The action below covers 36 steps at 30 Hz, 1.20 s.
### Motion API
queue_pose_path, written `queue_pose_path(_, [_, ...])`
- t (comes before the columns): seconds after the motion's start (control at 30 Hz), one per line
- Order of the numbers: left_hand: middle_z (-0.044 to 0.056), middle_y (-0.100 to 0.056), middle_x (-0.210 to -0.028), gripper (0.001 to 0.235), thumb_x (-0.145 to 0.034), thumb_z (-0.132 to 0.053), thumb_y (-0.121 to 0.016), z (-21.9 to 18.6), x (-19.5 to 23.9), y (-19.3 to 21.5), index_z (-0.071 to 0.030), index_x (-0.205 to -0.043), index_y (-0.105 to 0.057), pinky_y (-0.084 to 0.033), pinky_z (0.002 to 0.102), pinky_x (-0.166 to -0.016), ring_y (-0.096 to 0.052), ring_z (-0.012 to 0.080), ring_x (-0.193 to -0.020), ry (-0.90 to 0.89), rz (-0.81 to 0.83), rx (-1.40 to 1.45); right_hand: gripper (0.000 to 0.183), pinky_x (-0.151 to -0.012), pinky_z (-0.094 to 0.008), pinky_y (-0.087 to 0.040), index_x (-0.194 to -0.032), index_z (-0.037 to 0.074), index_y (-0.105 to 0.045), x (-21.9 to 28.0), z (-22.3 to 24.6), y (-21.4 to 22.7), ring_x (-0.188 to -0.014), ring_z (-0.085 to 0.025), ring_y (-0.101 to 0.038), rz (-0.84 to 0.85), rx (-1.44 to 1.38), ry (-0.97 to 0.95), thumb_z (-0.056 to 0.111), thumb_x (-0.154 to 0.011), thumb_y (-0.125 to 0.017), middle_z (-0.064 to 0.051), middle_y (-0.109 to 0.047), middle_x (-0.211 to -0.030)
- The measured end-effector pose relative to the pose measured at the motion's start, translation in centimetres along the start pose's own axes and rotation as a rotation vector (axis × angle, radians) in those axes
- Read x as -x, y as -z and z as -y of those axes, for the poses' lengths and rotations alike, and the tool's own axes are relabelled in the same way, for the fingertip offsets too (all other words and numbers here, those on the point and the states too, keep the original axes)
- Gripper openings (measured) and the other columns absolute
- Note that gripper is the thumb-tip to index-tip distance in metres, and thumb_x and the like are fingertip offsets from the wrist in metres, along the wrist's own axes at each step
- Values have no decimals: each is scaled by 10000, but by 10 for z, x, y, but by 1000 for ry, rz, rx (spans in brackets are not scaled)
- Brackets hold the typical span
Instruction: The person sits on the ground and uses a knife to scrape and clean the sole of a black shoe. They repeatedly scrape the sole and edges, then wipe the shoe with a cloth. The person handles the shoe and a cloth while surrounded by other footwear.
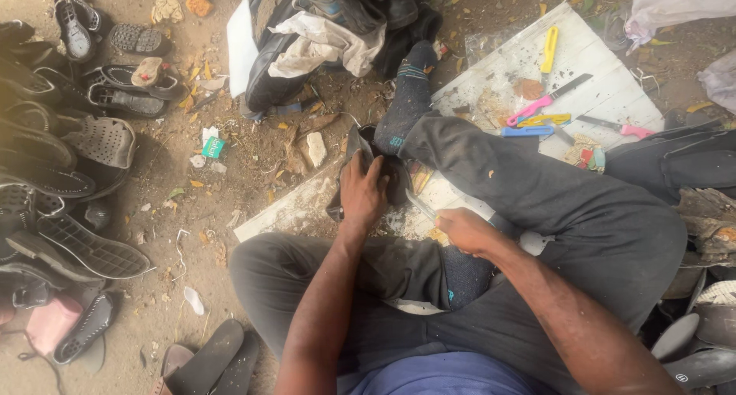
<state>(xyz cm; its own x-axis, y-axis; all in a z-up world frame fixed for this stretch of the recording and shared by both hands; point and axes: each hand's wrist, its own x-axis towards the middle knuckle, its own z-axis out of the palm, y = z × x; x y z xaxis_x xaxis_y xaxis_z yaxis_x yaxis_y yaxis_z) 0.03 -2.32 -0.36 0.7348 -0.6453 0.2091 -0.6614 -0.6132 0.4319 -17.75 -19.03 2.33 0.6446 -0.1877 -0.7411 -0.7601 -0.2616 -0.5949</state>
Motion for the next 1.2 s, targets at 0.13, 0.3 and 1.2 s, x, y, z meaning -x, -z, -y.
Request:
queue_pose_path(0.13, [270, -432, -1509, 470, -929, -265, -682, 0, -4, -1, -123, -1375, -637, -401, 521, -1115, -496, 443, -1299, -10, 31, -30, 338, -743, -488, -507, -1066, 34, -698, -24, -7, -13, -761, -325, -680, -134, 186, 280, 326, -1013, -538, -193, -705, -820])
queue_pose_path(0.3, [270, -386, -1553, 558, -915, -290, -681, 0, -11, 15, -152, -1445, -576, -370, 504, -1158, -453, 443, -1363, 15, 200, -61, 421, -824, -509, -515, -1356, 115, -605, -18, -15, -28, -938, -407, -697, -275, 280, 409, 309, -989, -532, -235, -725, -969])
queue_pose_path(1.2, [201, -697, -1154, 224, -899, 10, -500, 22, -3, 35, 19, -1041, -673, -594, 443, -867, -713, 355, -977, 554, -145, 355, 206, -734, -557, -525, -1095, 18, -592, 16, 10, -33, -807, -411, -722, -260, 471, 364, 171, -997, -493, -223, -727, -840])
